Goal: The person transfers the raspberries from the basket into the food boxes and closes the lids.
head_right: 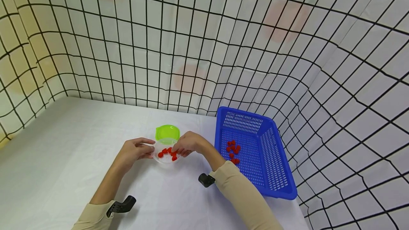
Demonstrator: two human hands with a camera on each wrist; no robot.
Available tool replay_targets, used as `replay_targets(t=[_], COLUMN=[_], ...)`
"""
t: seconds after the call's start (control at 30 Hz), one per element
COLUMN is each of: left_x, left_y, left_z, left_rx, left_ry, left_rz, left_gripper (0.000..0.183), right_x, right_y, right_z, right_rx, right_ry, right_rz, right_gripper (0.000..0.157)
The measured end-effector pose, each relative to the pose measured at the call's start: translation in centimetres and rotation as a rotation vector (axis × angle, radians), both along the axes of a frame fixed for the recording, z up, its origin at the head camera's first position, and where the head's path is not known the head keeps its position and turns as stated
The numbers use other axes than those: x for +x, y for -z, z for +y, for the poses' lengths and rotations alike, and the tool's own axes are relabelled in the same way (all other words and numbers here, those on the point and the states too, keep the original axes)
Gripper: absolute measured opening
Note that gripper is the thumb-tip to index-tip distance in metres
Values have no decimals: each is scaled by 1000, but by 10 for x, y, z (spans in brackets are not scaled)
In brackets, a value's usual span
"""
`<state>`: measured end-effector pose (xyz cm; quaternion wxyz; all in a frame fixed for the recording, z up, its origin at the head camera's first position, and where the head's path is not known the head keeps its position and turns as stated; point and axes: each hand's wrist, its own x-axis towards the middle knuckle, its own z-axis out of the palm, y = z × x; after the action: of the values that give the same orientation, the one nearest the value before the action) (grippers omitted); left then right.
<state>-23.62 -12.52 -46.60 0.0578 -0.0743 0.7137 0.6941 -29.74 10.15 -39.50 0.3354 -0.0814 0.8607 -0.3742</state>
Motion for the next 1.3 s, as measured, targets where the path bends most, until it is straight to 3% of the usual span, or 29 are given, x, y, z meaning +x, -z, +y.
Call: replay_targets(t=[1.3], left_x=[0], left_y=[0], left_z=[0], left_rx=[4], left_ry=[5], left_rz=[14], left_gripper=[28], right_x=[4], right_y=[-2], right_z=[0], right_rx=[6], right_ry=[-21], right_rz=[1], right_gripper=[16])
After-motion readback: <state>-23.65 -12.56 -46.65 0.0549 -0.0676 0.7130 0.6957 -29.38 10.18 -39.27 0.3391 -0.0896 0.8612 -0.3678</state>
